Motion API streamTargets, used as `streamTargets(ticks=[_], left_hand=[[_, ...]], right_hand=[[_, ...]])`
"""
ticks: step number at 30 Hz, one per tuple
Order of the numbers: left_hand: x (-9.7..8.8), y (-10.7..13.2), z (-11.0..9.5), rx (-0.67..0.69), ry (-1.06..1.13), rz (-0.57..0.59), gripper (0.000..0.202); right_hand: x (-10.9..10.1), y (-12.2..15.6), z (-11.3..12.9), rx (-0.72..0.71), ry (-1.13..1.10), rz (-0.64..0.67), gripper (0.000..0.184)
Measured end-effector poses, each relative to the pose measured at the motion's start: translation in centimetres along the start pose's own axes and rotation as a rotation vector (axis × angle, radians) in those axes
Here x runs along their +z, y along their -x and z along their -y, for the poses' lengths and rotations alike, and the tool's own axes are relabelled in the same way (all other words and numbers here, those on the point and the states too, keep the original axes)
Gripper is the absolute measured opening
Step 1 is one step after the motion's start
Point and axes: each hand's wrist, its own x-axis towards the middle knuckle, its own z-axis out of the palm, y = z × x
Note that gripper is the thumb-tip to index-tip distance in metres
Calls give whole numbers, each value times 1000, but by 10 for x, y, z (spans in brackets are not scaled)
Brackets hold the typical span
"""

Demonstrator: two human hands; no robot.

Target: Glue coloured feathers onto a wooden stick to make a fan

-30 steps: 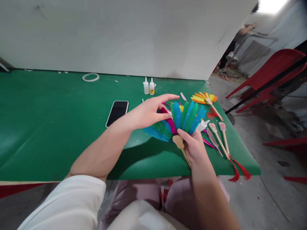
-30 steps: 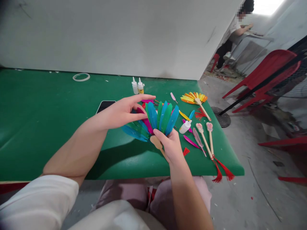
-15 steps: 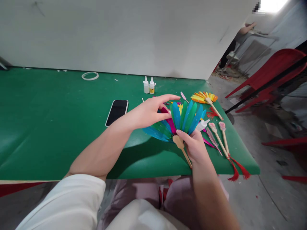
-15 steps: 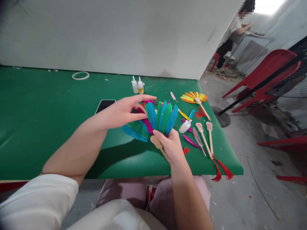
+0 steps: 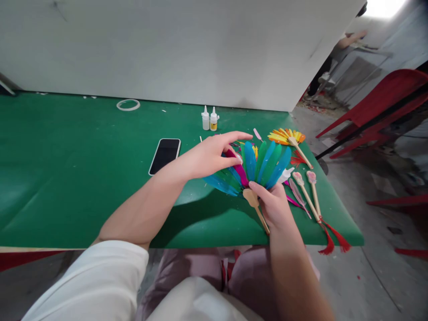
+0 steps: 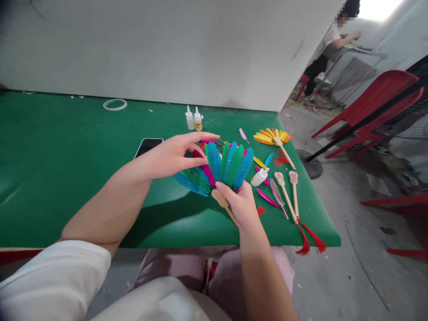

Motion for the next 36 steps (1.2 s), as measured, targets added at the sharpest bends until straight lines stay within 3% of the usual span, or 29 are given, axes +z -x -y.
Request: streamTargets(ticks=[20,27,36], left_hand=[[1,2,6,38,141,74,44],[2,-1,7,10,119,47,54],[-1,-1,6,32,96,10,51]], right_hand=[[-2,-1,-1,7,37,-14,20],[-5,-2,-3,-3,57,2,20],[-1,-1,-1,3,26,-17,20]])
